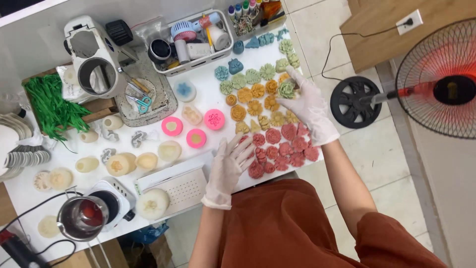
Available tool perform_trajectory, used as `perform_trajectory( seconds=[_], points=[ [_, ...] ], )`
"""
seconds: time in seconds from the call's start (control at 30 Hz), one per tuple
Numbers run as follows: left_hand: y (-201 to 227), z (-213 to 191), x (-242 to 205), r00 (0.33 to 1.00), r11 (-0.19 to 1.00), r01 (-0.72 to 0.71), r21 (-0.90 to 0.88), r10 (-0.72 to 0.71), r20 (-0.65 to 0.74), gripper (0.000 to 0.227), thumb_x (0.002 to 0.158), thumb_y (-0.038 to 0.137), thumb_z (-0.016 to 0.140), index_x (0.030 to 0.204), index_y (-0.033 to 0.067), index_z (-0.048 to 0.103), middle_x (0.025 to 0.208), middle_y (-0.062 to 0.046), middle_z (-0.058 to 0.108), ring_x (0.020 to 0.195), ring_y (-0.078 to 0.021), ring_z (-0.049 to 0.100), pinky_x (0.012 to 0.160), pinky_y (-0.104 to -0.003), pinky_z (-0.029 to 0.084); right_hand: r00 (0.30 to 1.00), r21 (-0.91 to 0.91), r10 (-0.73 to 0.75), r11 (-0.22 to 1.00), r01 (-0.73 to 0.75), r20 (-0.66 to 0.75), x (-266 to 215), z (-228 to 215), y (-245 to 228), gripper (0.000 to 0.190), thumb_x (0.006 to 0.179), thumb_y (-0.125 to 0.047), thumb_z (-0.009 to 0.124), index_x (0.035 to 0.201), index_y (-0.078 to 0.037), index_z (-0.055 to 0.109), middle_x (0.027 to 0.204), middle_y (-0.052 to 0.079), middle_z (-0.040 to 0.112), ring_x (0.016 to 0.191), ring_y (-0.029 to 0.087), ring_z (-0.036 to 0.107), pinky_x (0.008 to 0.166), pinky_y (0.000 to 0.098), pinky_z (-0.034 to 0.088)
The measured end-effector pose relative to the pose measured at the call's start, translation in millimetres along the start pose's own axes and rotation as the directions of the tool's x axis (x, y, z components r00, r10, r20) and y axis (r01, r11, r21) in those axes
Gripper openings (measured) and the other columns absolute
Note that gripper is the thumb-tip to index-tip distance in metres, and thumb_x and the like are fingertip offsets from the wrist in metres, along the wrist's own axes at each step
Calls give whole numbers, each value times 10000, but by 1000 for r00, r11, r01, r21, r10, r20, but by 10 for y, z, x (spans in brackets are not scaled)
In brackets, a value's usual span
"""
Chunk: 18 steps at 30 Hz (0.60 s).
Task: The recorder is removing small flower-shaped wax pieces from silicone molds.
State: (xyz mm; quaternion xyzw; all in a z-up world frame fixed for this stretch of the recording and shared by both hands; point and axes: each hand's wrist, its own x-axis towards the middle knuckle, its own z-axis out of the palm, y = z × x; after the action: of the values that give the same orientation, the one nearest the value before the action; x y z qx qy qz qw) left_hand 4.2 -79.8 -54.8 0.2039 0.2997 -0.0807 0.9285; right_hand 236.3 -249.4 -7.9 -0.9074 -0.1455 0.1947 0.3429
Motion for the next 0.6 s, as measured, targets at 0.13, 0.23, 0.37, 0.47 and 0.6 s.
perform_trajectory(
  seconds=[0.13,0.23,0.37,0.47,0.6],
  points=[
    [-259,190,-72,989,995,-98,-36,93,-113,733,1034,542,389,1569,41,366,1534,-188,502,1378,-295,509,1083,-424,419,971,-39,-219,976,216,-98,1059,242,807,847,749,-277,874,1518,-171,534,1236,175,705,1153,325,663,1009,403,507],
    [-529,257,-59,959,991,-126,-46,110,-260,725,1014,532,394,1558,52,382,1528,-183,518,1379,-288,509,1087,-421,417,976,-36,-200,980,198,-90,1546,384,974,863,745,-299,892,1509,-180,509,1221,183,692,1140,353,643,980,428,504],
    [-800,379,-104,923,970,-188,-156,120,-366,721,1006,526,400,1542,44,404,1516,-195,520,1375,-296,513,1094,-443,431,979,-166,-159,977,137,-129,1887,674,999,945,706,-322,933,1535,-233,487,1119,188,658,1072,356,600,956,450,477],
    [-833,491,-109,906,969,-210,-127,145,-397,724,1002,529,402,1546,52,408,1522,-194,520,1376,-298,513,1086,-436,427,976,-215,-192,962,166,-105,2044,817,1044,975,697,-320,934,1550,-250,468,1140,118,676,1085,329,585,975,449,455],
    [-764,633,-103,891,966,-236,-104,173,-421,730,999,531,408,1544,46,408,1524,-202,518,1371,-303,516,1083,-434,430,924,-290,-362,903,315,-122,2149,951,1166,1067,623,-298,948,1552,-193,433,1234,81,690,1108,316,570,940,454,422]
  ],
)
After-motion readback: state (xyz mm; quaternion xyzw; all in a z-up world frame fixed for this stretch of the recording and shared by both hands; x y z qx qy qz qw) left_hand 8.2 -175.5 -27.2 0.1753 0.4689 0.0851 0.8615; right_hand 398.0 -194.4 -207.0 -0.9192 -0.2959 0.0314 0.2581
